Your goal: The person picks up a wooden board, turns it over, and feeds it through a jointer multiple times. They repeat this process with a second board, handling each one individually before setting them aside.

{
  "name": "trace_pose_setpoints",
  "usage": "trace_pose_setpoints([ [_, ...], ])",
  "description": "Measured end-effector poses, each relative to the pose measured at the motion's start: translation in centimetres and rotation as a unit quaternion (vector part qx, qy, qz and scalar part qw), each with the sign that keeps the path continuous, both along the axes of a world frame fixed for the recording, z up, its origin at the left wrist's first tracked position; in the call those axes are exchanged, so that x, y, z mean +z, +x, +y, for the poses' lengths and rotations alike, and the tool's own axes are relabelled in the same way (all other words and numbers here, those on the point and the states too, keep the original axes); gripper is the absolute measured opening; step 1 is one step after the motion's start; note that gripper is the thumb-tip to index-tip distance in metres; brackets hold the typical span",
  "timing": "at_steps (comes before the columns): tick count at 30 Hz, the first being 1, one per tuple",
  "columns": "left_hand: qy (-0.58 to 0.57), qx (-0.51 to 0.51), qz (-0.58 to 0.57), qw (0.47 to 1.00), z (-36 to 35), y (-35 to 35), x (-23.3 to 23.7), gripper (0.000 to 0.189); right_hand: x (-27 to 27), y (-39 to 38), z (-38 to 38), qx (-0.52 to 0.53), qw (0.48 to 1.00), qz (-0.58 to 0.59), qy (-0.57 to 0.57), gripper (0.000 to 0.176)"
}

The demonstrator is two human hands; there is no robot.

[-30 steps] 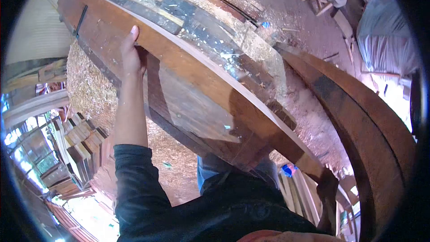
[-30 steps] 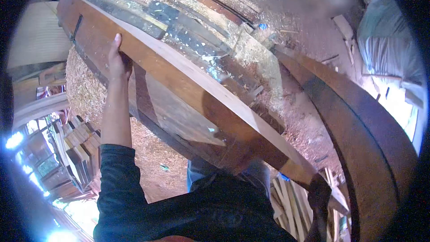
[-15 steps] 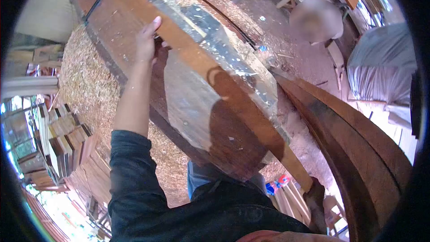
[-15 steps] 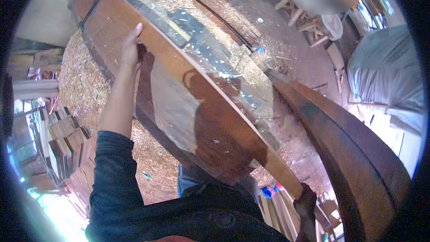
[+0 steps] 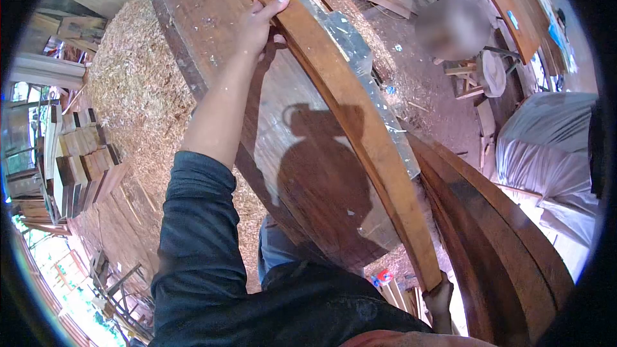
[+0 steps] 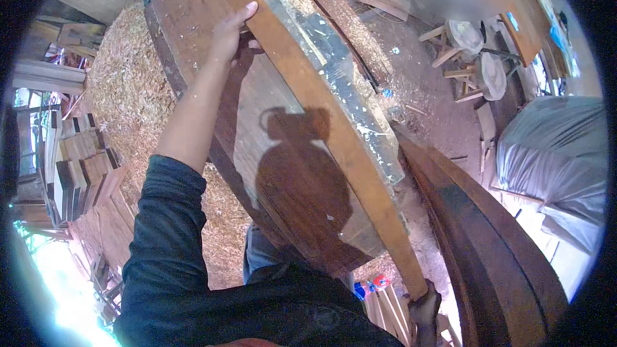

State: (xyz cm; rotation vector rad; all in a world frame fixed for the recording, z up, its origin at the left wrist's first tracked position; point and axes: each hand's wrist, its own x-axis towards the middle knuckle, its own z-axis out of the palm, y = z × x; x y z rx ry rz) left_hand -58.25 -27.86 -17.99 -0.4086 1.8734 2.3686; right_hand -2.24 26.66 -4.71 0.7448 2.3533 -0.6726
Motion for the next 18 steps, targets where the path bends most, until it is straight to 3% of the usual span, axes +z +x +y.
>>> trace_pose_setpoints([
  [4, 0.008, -0.014, 0.011, 1.0, -0.8, -1.4, 1.2, 0.063, -0.1, -2.0, -1.2, 0.02, 0.999, -0.031, 0.028, 0.063],
  [5, 0.008, -0.005, 0.006, 1.0, -1.2, -1.9, 0.9, 0.062, -0.2, -2.3, -1.9, 0.023, 0.999, 0.014, 0.023, 0.059],
  [8, 0.009, 0.006, -0.018, 1.0, -2.7, -3.8, -0.2, 0.059, 0.2, -3.9, -2.6, 0.101, 0.994, 0.019, 0.039, 0.054],
  [10, 0.011, -0.004, -0.047, 0.999, -3.3, -4.7, 0.5, 0.055, -0.5, -3.7, -2.5, 0.032, 0.999, 0.0, -0.02, 0.059],
  [12, -0.016, 0.027, -0.037, 0.999, -2.7, -4.4, 1.9, 0.053, -0.2, -5.4, -3.9, 0.093, 0.995, 0.019, 0.043, 0.058],
  [15, -0.056, 0.029, -0.035, 0.997, -3.7, -6.1, 2.4, 0.054, -2.4, -3.8, -3.7, 0.027, 0.998, 0.038, 0.039, 0.061],
  [16, -0.035, 0.013, -0.013, 0.999, -5.0, -7.3, 1.4, 0.055, -0.9, -6.8, -5.3, 0.124, 0.987, 0.056, 0.082, 0.062],
  [18, -0.027, 0.021, -0.021, 0.999, -5.6, -8.5, 1.3, 0.057, -1.7, -6.9, -5.9, 0.128, 0.985, 0.066, 0.099, 0.067],
])
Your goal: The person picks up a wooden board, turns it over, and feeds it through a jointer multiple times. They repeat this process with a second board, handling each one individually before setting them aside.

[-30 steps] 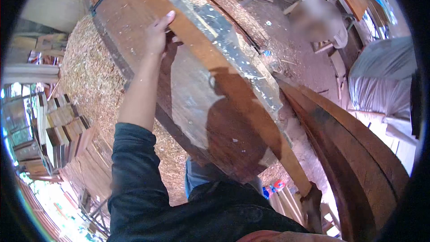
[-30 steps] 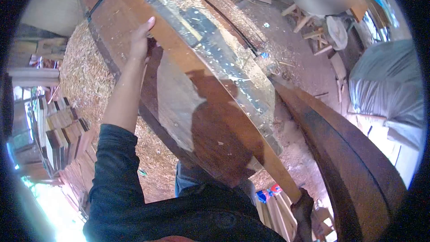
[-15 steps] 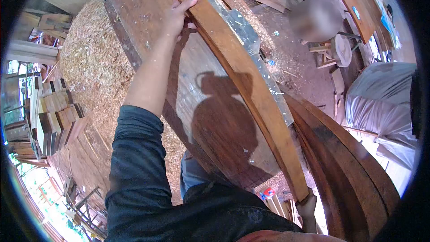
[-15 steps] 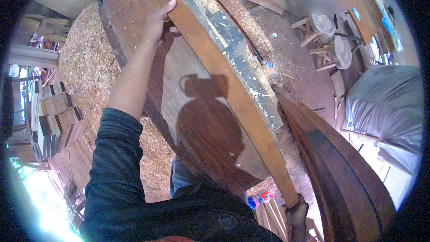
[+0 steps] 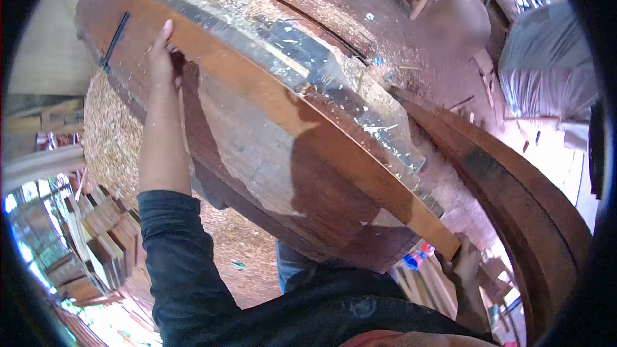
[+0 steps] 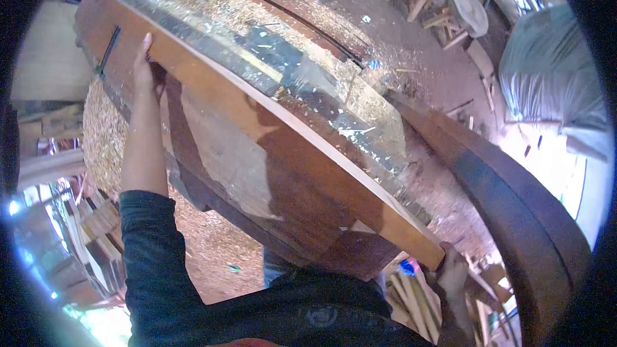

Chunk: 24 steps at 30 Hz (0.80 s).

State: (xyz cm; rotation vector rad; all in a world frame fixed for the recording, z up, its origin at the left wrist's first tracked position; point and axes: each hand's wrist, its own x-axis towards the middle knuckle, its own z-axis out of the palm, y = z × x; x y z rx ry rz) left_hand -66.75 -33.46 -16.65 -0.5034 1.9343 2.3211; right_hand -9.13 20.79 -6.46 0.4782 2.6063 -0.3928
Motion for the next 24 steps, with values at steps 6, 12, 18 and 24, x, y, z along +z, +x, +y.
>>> trace_pose_setpoints([
  [6, -0.004, 0.012, 0.008, 1.0, -1.8, -3.3, 0.5, 0.065, -1.0, -3.8, -3.3, 0.033, 0.996, 0.073, 0.033, 0.068],
  [12, -0.01, 0.022, 0.024, 0.999, -4.6, -7.1, 0.5, 0.066, -1.4, -8.2, -6.9, 0.058, 0.989, 0.129, 0.034, 0.06],
  [18, -0.013, 0.011, 0.055, 0.998, -10.2, -12.8, -1.7, 0.059, -1.5, -13.0, -10.9, 0.053, 0.985, 0.162, 0.017, 0.056],
  [24, -0.043, 0.011, 0.029, 0.999, -11.8, -15.4, -0.4, 0.067, -1.9, -15.4, -13.1, 0.013, 0.996, 0.082, 0.018, 0.063],
])
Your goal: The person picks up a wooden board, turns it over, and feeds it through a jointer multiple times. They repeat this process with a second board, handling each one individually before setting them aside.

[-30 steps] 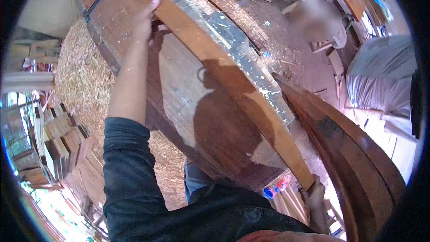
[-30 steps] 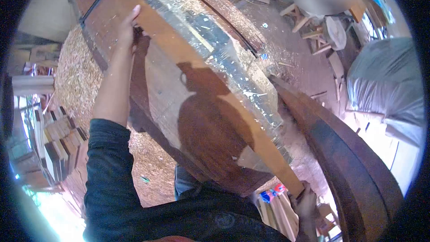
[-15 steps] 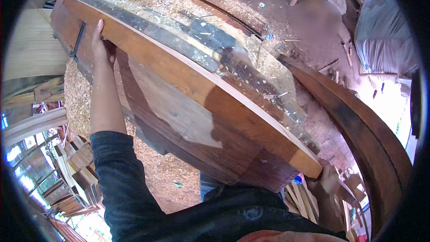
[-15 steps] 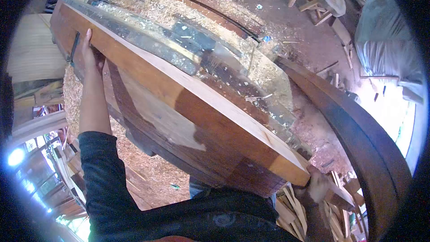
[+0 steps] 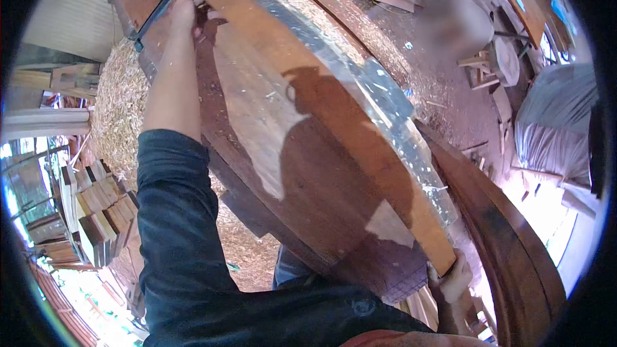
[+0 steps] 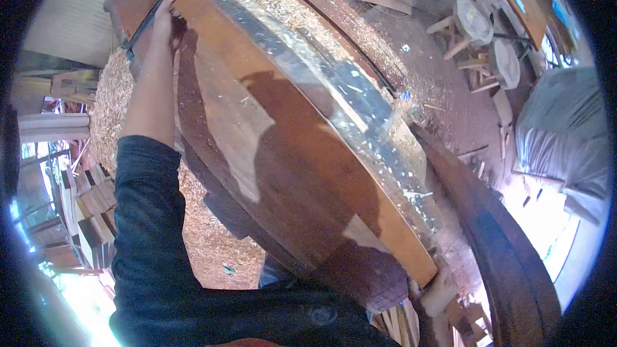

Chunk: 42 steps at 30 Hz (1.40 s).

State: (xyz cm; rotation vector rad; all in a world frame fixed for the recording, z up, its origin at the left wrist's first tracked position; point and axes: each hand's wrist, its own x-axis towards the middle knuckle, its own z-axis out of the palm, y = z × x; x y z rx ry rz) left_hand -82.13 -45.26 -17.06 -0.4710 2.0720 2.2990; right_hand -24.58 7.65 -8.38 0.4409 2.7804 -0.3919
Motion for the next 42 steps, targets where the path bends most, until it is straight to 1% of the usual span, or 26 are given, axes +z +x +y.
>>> trace_pose_setpoints([
  [2, 0.007, -0.004, 0.018, 1.0, -3.0, -3.1, -1.9, 0.059, -0.2, -0.9, -0.8, 0.007, 1.0, 0.014, -0.009, 0.061],
  [3, 0.011, -0.006, 0.027, 1.0, -4.1, -4.1, -2.3, 0.055, -0.1, -1.8, -1.7, 0.019, 0.999, 0.038, -0.013, 0.062],
  [5, 0.007, -0.033, 0.004, 0.999, -6.5, -6.1, -2.8, 0.054, -0.1, -4.1, -3.6, 0.041, 0.995, 0.088, -0.021, 0.063],
  [6, 0.008, -0.05, -0.005, 0.999, -6.7, -7.0, -2.6, 0.053, 0.0, -5.1, -4.4, 0.039, 0.996, 0.077, -0.011, 0.065],
  [8, -0.001, -0.03, 0.003, 1.0, -5.9, -7.8, -1.3, 0.054, 0.1, -6.6, -5.8, 0.03, 0.998, 0.053, 0.01, 0.068],
  [9, -0.007, -0.017, 0.004, 1.0, -5.6, -7.7, -0.9, 0.054, -0.5, -7.3, -6.3, 0.056, 0.993, 0.106, 0.023, 0.073],
  [11, 0.07, 0.035, -0.001, 0.997, -4.7, -7.1, -1.5, 0.055, -0.5, -8.8, -7.7, 0.04, 0.994, 0.094, 0.034, 0.075],
  [12, 0.106, 0.064, -0.004, 0.992, -4.0, -6.3, -1.6, 0.056, -0.3, -9.3, -8.2, 0.035, 0.995, 0.087, 0.036, 0.076],
  [14, 0.018, 0.062, 0.033, 0.997, -1.6, -2.8, -3.3, 0.054, -0.3, -10.2, -8.8, 0.043, 0.994, 0.088, 0.04, 0.08],
  [16, 0.036, 0.025, 0.014, 0.999, 3.0, 4.4, -2.7, 0.068, -0.4, -10.9, -9.5, 0.049, 0.992, 0.11, 0.028, 0.08],
  [17, 0.012, -0.026, -0.044, 0.999, 5.2, 8.9, -0.8, 0.075, -0.2, -11.0, -9.7, 0.037, 0.995, 0.074, 0.048, 0.08],
  [18, 0.01, 0.012, -0.031, 0.999, 7.8, 12.0, -2.1, 0.073, -0.4, -11.0, -9.7, 0.042, 0.994, 0.08, 0.055, 0.08],
  [19, 0.019, -0.014, -0.023, 0.999, 10.0, 15.0, -2.3, 0.077, -0.7, -10.9, -9.6, 0.049, 0.993, 0.085, 0.061, 0.08],
  [21, 0.027, -0.047, 0.003, 0.999, 12.3, 17.6, -1.8, 0.076, -0.5, -11.0, -9.5, 0.07, 0.991, 0.098, 0.063, 0.079],
  [23, 0.022, -0.056, 0.035, 0.998, 12.9, 18.6, -1.4, 0.067, -0.5, -10.9, -9.4, 0.077, 0.989, 0.113, 0.051, 0.078],
  [24, 0.02, -0.062, 0.003, 0.998, 12.7, 18.9, -0.5, 0.065, -0.5, -10.9, -9.4, 0.079, 0.989, 0.12, 0.045, 0.078],
  [26, 0.017, -0.079, -0.062, 0.995, 12.2, 18.8, 1.6, 0.06, -0.3, -11.1, -9.6, 0.068, 0.99, 0.116, 0.045, 0.075],
  [27, 0.032, -0.075, -0.053, 0.995, 12.2, 18.6, 1.4, 0.054, -0.2, -11.0, -9.5, 0.065, 0.991, 0.107, 0.045, 0.075],
  [30, -0.001, -0.061, -0.055, 0.997, 12.3, 18.6, 1.4, 0.041, -0.2, -11.5, -9.6, 0.065, 0.992, 0.097, 0.038, 0.073],
  [31, 0.022, -0.051, -0.048, 0.997, 12.0, 17.9, 0.2, 0.039, -0.5, -11.8, -9.7, 0.069, 0.992, 0.102, 0.038, 0.072],
  [34, 0.047, -0.04, -0.026, 0.998, 10.8, 16.3, 0.3, 0.037, -0.3, -13.6, -11.3, 0.057, 0.993, 0.098, 0.038, 0.072],
  [35, 0.034, -0.049, -0.043, 0.997, 10.0, 15.3, -0.3, 0.038, -0.1, -14.3, -12.0, 0.05, 0.994, 0.091, 0.039, 0.072],
  [38, 0.03, -0.049, -0.05, 0.997, 8.4, 13.6, 0.7, 0.038, -0.1, -16.6, -13.8, 0.071, 0.989, 0.124, 0.031, 0.073],
  [39, 0.067, -0.025, -0.02, 0.997, 8.1, 12.6, 0.4, 0.042, 0.2, -17.6, -14.4, 0.073, 0.992, 0.102, 0.025, 0.075],
  [42, 0.083, -0.012, -0.006, 0.996, 6.2, 9.8, -0.4, 0.04, -1.0, -19.7, -15.6, 0.095, 0.984, 0.15, 0.008, 0.076],
])
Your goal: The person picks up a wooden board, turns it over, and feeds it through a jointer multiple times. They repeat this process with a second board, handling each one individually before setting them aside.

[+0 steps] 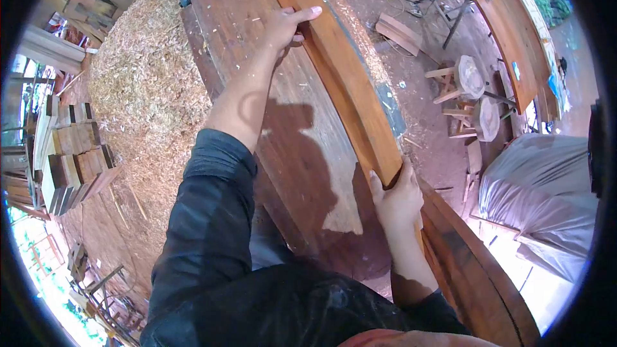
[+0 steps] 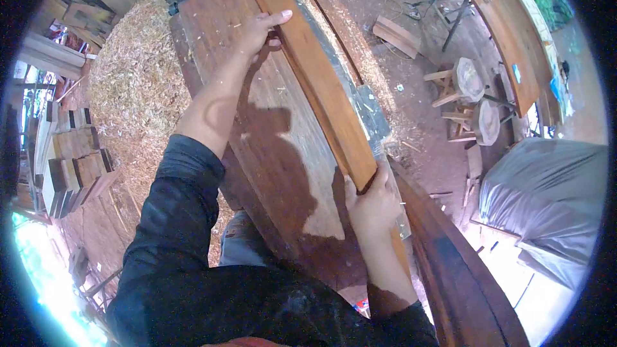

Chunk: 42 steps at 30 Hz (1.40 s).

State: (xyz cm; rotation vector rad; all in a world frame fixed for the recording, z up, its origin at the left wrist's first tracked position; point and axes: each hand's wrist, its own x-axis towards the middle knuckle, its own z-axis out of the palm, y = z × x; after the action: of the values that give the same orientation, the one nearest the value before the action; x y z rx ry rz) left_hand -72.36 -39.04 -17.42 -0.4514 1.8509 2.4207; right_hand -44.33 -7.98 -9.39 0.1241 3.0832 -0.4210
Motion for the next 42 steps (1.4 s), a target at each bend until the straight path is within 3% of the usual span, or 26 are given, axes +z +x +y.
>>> trace_pose_setpoints([
  [4, -0.082, -0.038, -0.004, 0.996, -3.5, -3.8, -0.4, 0.055, 0.2, -3.9, -3.0, -0.017, 1.0, -0.021, 0.004, 0.075],
  [8, -0.075, -0.023, -0.03, 0.996, -6.4, -7.8, -1.0, 0.067, 0.3, -7.7, -6.1, -0.021, 0.999, -0.049, -0.007, 0.075],
  [9, -0.077, -0.045, -0.031, 0.996, -7.0, -8.0, 0.4, 0.082, 0.6, -8.8, -7.0, -0.027, 0.998, -0.058, -0.01, 0.075],
  [13, -0.146, 0.025, 0.005, 0.989, -9.4, -11.6, -0.2, 0.068, 0.2, -11.9, -10.0, -0.003, 0.999, 0.003, 0.036, 0.077],
  [16, -0.085, 0.064, -0.004, 0.994, -9.6, -12.4, 1.7, 0.064, 0.5, -14.5, -11.9, 0.015, 0.999, 0.012, 0.027, 0.077],
  [17, -0.078, 0.029, -0.014, 0.996, -11.0, -13.8, 0.5, 0.061, 0.3, -15.3, -12.6, 0.011, 0.999, 0.026, 0.028, 0.073],
  [20, 0.066, 0.074, 0.032, 0.995, -10.6, -15.4, -1.8, 0.057, 1.4, -18.3, -14.9, -0.023, 0.999, -0.038, -0.017, 0.069],
  [22, 0.055, 0.08, 0.027, 0.995, -8.5, -13.3, -2.3, 0.051, 0.3, -20.6, -15.6, -0.029, 0.997, -0.073, -0.01, 0.074],
  [24, 0.083, 0.082, 0.028, 0.993, -5.6, -9.7, -2.5, 0.049, 2.5, -22.5, -16.8, -0.043, 0.986, -0.143, -0.071, 0.07],
  [26, 0.122, -0.017, 0.014, 0.992, -3.4, -5.2, -2.9, 0.069, 0.4, -24.0, -17.7, -0.049, 0.993, -0.08, -0.074, 0.065],
  [30, 0.186, -0.12, -0.059, 0.973, -0.1, 0.1, -2.9, 0.065, -0.2, -25.0, -18.9, -0.042, 0.997, -0.039, -0.048, 0.052],
  [31, 0.182, -0.147, -0.038, 0.971, 0.8, 0.8, -1.4, 0.067, -0.5, -25.0, -19.2, -0.05, 0.998, -0.016, -0.045, 0.051],
  [33, 0.125, -0.153, -0.104, 0.975, -0.1, -0.3, -1.6, 0.071, -2.1, -24.5, -19.3, -0.02, 0.998, 0.027, -0.046, 0.052],
  [34, 0.096, -0.174, -0.069, 0.978, -1.2, -1.3, -1.9, 0.066, -1.9, -23.9, -19.0, 0.017, 0.997, 0.052, -0.047, 0.053],
  [37, 0.084, -0.163, -0.065, 0.981, -1.2, -0.5, -0.4, 0.065, -1.4, -13.9, -17.0, 0.07, 0.94, 0.322, -0.087, 0.052],
  [39, 0.04, -0.11, -0.104, 0.988, -0.2, 0.3, 0.5, 0.065, 0.8, -3.0, -12.1, 0.189, 0.946, 0.246, -0.099, 0.051],
  [40, 0.036, -0.121, -0.118, 0.985, -1.0, -1.0, -0.7, 0.066, -1.9, 3.7, -9.5, 0.178, 0.936, 0.259, -0.158, 0.048],
  [41, 0.033, -0.132, -0.132, 0.982, -2.6, -3.1, -2.8, 0.067, 3.3, 9.5, -5.0, 0.222, 0.95, -0.156, -0.155, 0.047],
  [42, 0.013, -0.136, -0.123, 0.983, -2.5, -2.6, -2.9, 0.068, -0.8, 17.4, -1.3, 0.144, 0.953, -0.077, -0.254, 0.04],
])
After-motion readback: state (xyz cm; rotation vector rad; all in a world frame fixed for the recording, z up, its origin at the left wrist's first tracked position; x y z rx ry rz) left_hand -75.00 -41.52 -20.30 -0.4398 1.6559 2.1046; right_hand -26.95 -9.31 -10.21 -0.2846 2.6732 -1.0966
